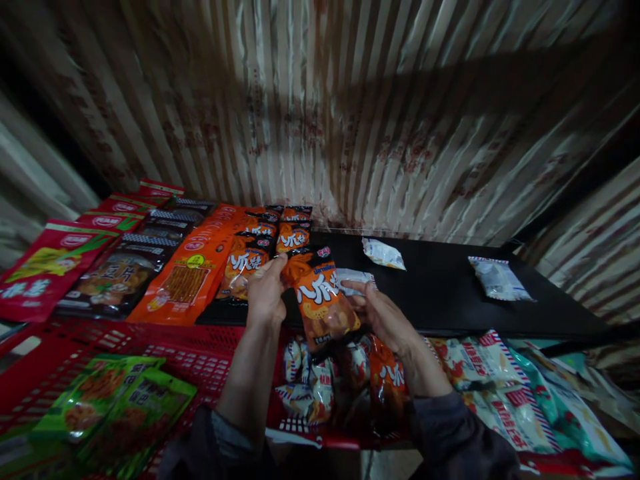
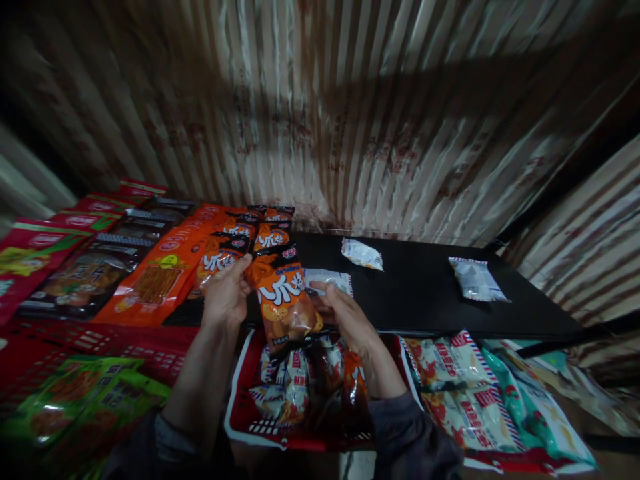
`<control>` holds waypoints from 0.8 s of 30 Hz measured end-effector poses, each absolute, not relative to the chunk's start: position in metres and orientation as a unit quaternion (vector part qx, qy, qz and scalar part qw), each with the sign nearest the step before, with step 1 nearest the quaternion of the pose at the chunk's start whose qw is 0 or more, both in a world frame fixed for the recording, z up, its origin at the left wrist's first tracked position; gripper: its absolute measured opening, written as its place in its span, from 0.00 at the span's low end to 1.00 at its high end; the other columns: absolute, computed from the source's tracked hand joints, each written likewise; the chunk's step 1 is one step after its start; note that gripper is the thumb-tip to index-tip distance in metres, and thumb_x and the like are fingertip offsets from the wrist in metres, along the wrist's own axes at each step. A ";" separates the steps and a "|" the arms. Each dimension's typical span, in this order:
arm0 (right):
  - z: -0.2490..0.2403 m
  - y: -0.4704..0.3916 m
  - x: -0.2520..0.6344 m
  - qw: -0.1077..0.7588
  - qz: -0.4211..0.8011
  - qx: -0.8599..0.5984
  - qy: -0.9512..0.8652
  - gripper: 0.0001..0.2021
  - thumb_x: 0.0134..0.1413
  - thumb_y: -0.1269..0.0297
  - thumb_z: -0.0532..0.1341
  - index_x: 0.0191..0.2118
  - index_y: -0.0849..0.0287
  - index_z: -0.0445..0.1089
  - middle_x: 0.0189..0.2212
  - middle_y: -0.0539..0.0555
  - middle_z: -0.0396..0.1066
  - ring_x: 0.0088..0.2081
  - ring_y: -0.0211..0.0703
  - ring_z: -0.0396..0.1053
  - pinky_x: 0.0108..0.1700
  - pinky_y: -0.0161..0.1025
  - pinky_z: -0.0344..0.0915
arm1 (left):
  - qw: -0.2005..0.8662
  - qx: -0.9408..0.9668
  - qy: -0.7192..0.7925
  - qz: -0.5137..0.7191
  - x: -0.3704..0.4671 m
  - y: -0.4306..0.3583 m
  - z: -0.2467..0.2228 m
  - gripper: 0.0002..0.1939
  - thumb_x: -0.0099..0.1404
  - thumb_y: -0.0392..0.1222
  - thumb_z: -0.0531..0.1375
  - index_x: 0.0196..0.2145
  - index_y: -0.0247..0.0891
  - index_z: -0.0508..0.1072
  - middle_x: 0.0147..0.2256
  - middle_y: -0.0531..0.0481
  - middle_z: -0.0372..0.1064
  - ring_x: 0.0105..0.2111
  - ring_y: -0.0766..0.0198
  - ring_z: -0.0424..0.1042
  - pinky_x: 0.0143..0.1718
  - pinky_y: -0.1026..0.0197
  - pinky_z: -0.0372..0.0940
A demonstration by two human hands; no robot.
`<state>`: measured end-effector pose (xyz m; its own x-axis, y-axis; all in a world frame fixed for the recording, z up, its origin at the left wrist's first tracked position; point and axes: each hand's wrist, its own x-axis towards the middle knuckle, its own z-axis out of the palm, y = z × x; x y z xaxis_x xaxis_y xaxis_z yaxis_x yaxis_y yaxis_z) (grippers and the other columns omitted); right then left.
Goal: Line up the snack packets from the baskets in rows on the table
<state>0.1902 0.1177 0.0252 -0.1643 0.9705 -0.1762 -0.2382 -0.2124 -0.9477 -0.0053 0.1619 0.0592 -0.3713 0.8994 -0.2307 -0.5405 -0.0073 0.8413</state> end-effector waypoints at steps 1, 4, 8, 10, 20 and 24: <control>0.022 0.116 0.190 0.454 0.654 -0.437 -0.418 0.29 0.44 0.39 0.66 0.46 0.55 0.74 0.35 0.54 0.77 0.37 0.45 0.74 0.35 0.38 0.69 | 0.515 0.189 0.469 0.692 -0.008 0.163 0.059 0.16 0.41 0.46 0.72 0.23 0.36 0.72 0.21 0.53 0.72 0.22 0.66 0.71 0.24 0.66 0.63; 0.016 0.112 0.186 0.421 0.669 -0.428 -0.438 0.24 0.41 0.48 0.71 0.44 0.54 0.75 0.36 0.52 0.77 0.35 0.40 0.73 0.32 0.33 0.69 | 0.495 0.180 0.471 0.707 -0.010 0.164 0.057 0.18 0.41 0.48 0.72 0.24 0.36 0.73 0.21 0.52 0.72 0.23 0.65 0.72 0.25 0.66 0.64; 0.013 0.113 0.182 0.419 0.674 -0.424 -0.437 0.24 0.41 0.52 0.72 0.46 0.53 0.74 0.40 0.52 0.76 0.36 0.38 0.74 0.32 0.31 0.69 | 0.489 0.177 0.470 0.713 -0.007 0.164 0.056 0.17 0.43 0.49 0.72 0.24 0.36 0.73 0.22 0.52 0.72 0.23 0.65 0.72 0.25 0.66 0.64; 0.013 0.113 0.181 0.419 0.681 -0.411 -0.439 0.26 0.42 0.53 0.72 0.49 0.51 0.72 0.44 0.53 0.75 0.37 0.40 0.74 0.32 0.32 0.70 | 0.488 0.178 0.463 0.718 -0.006 0.163 0.057 0.16 0.43 0.49 0.71 0.22 0.36 0.72 0.22 0.52 0.73 0.23 0.66 0.72 0.25 0.66 0.64; 0.014 0.118 0.173 0.498 0.672 -0.410 -0.364 0.18 0.37 0.56 0.74 0.37 0.57 0.77 0.28 0.51 0.76 0.28 0.39 0.72 0.31 0.36 0.71 | 0.544 0.267 0.414 0.679 -0.008 0.163 0.054 0.23 0.42 0.57 0.71 0.29 0.37 0.74 0.29 0.50 0.75 0.30 0.65 0.73 0.33 0.63 0.67; 0.019 0.124 0.175 0.526 0.664 -0.405 -0.344 0.18 0.36 0.57 0.75 0.36 0.58 0.77 0.28 0.51 0.76 0.27 0.39 0.72 0.30 0.37 0.71 | 0.606 0.326 0.398 0.607 -0.004 0.159 0.052 0.23 0.46 0.57 0.70 0.35 0.38 0.76 0.38 0.45 0.77 0.36 0.62 0.74 0.37 0.62 0.67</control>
<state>0.1753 0.1242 0.0188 -0.1176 0.9772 -0.1767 -0.4199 -0.2102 -0.8829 -0.0040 0.1593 0.0518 -0.0534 0.9948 -0.0863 -0.4770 0.0505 0.8775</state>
